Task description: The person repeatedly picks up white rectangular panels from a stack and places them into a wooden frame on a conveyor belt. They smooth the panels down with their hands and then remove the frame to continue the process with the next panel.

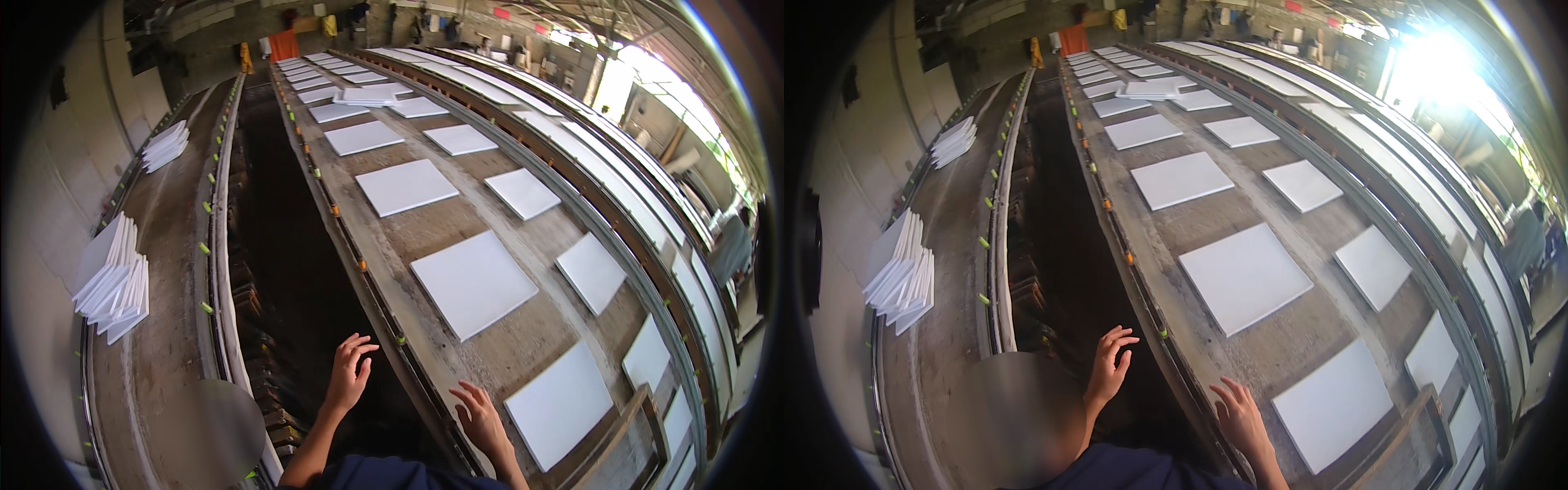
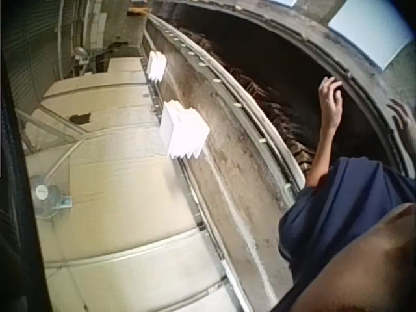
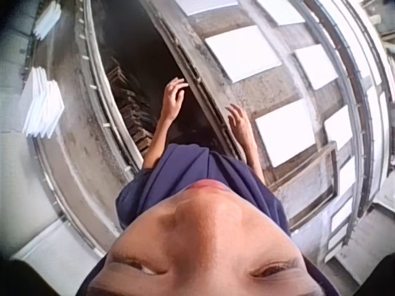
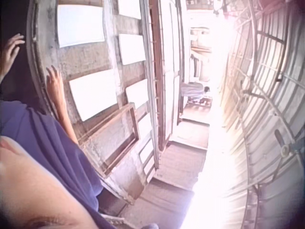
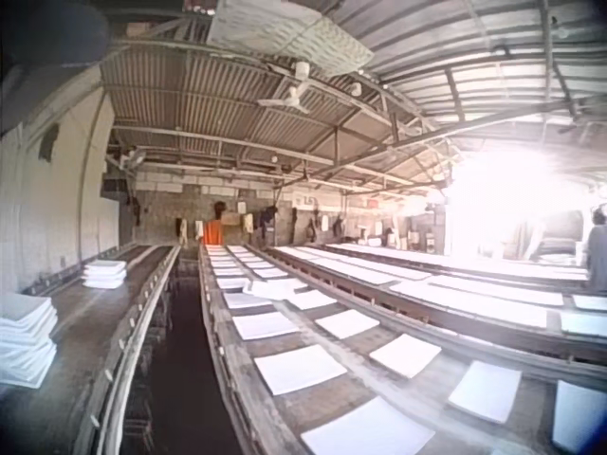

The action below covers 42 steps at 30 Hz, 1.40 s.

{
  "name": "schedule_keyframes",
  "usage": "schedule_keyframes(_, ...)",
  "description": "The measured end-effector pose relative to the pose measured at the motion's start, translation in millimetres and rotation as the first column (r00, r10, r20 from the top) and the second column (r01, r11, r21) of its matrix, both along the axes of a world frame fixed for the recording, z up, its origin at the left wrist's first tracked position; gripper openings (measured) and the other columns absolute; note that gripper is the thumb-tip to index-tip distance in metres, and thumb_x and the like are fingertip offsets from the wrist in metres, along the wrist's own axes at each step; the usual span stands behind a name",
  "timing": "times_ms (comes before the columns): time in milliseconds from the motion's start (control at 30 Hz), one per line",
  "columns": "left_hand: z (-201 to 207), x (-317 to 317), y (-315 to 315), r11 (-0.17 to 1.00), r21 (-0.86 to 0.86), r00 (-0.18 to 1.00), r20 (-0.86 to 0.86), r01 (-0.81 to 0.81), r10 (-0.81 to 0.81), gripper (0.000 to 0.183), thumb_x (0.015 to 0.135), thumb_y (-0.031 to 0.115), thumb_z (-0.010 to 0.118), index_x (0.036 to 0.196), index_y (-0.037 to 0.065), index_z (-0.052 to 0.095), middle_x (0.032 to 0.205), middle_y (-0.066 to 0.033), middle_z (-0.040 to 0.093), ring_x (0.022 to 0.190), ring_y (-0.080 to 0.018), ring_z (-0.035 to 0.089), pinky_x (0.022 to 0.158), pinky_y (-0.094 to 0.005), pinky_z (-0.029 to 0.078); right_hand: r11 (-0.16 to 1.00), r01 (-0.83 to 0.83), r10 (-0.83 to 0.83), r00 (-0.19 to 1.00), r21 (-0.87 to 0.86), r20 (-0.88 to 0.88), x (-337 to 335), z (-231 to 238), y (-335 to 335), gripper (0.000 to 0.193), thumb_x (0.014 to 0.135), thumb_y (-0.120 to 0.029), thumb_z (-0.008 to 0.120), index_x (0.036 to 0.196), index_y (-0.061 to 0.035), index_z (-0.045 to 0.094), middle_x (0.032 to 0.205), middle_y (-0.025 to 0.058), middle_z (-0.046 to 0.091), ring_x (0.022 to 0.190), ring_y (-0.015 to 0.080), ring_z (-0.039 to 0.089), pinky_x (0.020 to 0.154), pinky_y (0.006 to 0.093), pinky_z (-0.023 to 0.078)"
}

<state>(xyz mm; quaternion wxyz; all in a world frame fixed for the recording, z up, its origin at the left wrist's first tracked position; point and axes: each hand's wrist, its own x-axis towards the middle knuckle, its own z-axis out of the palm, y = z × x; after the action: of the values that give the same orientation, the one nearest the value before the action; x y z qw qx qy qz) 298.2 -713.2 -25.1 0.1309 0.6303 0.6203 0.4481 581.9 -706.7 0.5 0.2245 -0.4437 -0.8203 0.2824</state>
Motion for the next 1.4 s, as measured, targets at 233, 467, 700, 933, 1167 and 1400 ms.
schedule_keyframes(233,-22.3,-56.9,36.9,0.992,-0.005,0.992,-0.009,-0.124,0.124,0.027,0.086,0.006,0.055,0.112,0.011,0.058,0.124,-0.0108,0.051,0.123,-0.0323,0.042,0.103,-0.0428,0.036,0.992,-0.051,0.044,0.997,0.113,0.063,-32.6,-6.5,57.9,0.044,0.083,-0.007,0.062,0.125,-0.0087,0.050,0.131,0.0150,0.045,0.117,0.0342,0.047,0.097,0.0436,0.042)
schedule_keyframes(467,-18.4,-165.9,138.7,0.982,0.063,0.982,0.076,-0.177,0.172,0.023,0.089,0.006,0.053,0.111,0.009,0.059,0.124,-0.0095,0.051,0.124,-0.0303,0.042,0.103,-0.0415,0.037,0.985,-0.073,0.070,0.997,0.155,0.023,-142.6,7.7,156.6,0.040,0.083,-0.004,0.061,0.122,-0.0081,0.052,0.129,0.0151,0.048,0.116,0.0345,0.048,0.096,0.0424,0.043)
schedule_keyframes(700,-37.5,-301.6,221.1,0.947,0.088,0.946,0.130,-0.310,0.298,0.022,0.089,0.004,0.052,0.109,0.008,0.060,0.120,-0.0089,0.054,0.119,-0.0284,0.048,0.100,-0.0402,0.041,0.991,0.074,-0.071,0.997,0.111,-0.032,-262.0,14.1,252.8,0.033,0.086,-0.001,0.057,0.118,-0.0083,0.057,0.126,0.0148,0.053,0.117,0.0325,0.051,0.097,0.0377,0.043)
schedule_keyframes(933,-39.6,-342.2,291.1,0.962,0.093,0.953,0.195,-0.255,0.234,0.022,0.090,0.004,0.050,0.108,0.008,0.061,0.118,-0.0084,0.056,0.115,-0.0272,0.050,0.097,-0.0389,0.042,0.993,0.084,-0.078,0.995,0.087,-0.068,-329.0,1.8,319.9,0.031,0.087,-0.003,0.057,0.117,-0.0076,0.057,0.127,0.0159,0.051,0.118,0.0340,0.050,0.097,0.0398,0.044)
schedule_keyframes(1167,-17.7,-355.8,351.4,0.992,0.084,0.992,0.083,-0.099,0.092,0.026,0.089,0.008,0.053,0.115,0.007,0.057,0.124,-0.0111,0.051,0.117,-0.0285,0.047,0.100,-0.0393,0.038,0.993,0.032,-0.019,0.994,0.116,-0.112,-356.7,-12.4,369.6,0.035,0.083,-0.002,0.058,0.117,-0.0069,0.055,0.127,0.0176,0.049,0.115,0.0352,0.050,0.095,0.0411,0.045)
schedule_keyframes(1400,-21.4,-391.4,407.5,0.990,0.086,0.993,0.059,-0.108,0.103,0.040,0.090,0.021,0.056,0.126,0.005,0.047,0.131,-0.0159,0.043,0.124,-0.0331,0.039,0.105,-0.0430,0.031,0.996,0.016,-0.003,0.990,0.088,-0.143,-377.6,-24.8,403.4,0.041,0.084,-0.003,0.060,0.123,-0.0072,0.051,0.130,0.0176,0.046,0.119,0.0354,0.047,0.098,0.0411,0.043)
